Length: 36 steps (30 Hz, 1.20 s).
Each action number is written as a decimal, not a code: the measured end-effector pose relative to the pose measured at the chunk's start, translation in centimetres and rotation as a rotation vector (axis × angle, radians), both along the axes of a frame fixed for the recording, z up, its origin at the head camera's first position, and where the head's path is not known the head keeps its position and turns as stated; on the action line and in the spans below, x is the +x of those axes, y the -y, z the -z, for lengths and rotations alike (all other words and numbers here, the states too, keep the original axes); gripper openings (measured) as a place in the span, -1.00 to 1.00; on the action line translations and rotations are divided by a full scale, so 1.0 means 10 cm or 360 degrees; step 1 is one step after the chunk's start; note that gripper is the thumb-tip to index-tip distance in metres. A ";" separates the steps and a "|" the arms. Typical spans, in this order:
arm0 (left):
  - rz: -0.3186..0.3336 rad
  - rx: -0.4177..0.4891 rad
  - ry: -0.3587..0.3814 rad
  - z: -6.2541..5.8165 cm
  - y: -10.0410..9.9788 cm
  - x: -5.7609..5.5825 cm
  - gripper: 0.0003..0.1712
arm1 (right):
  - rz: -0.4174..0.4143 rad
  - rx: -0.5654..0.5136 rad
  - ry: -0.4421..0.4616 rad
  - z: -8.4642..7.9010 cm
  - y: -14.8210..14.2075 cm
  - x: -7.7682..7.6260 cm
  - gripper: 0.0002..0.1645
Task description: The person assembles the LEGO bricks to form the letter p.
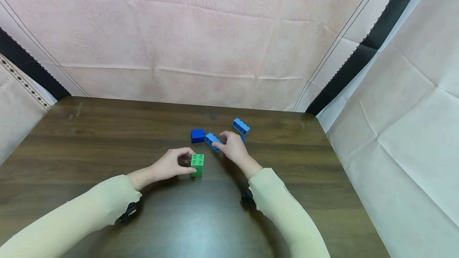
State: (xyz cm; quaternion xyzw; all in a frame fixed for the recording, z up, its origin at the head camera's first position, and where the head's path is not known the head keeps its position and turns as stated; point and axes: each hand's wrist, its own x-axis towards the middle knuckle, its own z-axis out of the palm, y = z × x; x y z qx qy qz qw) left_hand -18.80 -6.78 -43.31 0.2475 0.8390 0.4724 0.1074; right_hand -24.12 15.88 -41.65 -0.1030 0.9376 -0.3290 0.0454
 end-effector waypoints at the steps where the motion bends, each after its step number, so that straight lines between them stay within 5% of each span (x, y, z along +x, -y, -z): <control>1: 0.0001 0.0001 0.0000 0.00 0.00 0.00 -0.65 | -0.0008 0.0027 0.0006 0.00 0.01 0.00 -0.47; 9: 0.0002 0.0007 0.0012 0.01 -0.01 -0.01 -0.66 | 0.0025 0.0220 0.0096 0.07 0.11 -0.04 -0.50; 22: -0.0003 0.0004 0.0032 0.01 -0.01 -0.01 -0.65 | 0.0075 0.0137 0.0186 0.06 0.10 -0.05 -0.68; 36: 0.0015 0.0040 0.0004 0.04 0.00 -0.01 -0.65 | 0.0081 -0.0114 0.0308 0.09 0.03 -0.05 -0.34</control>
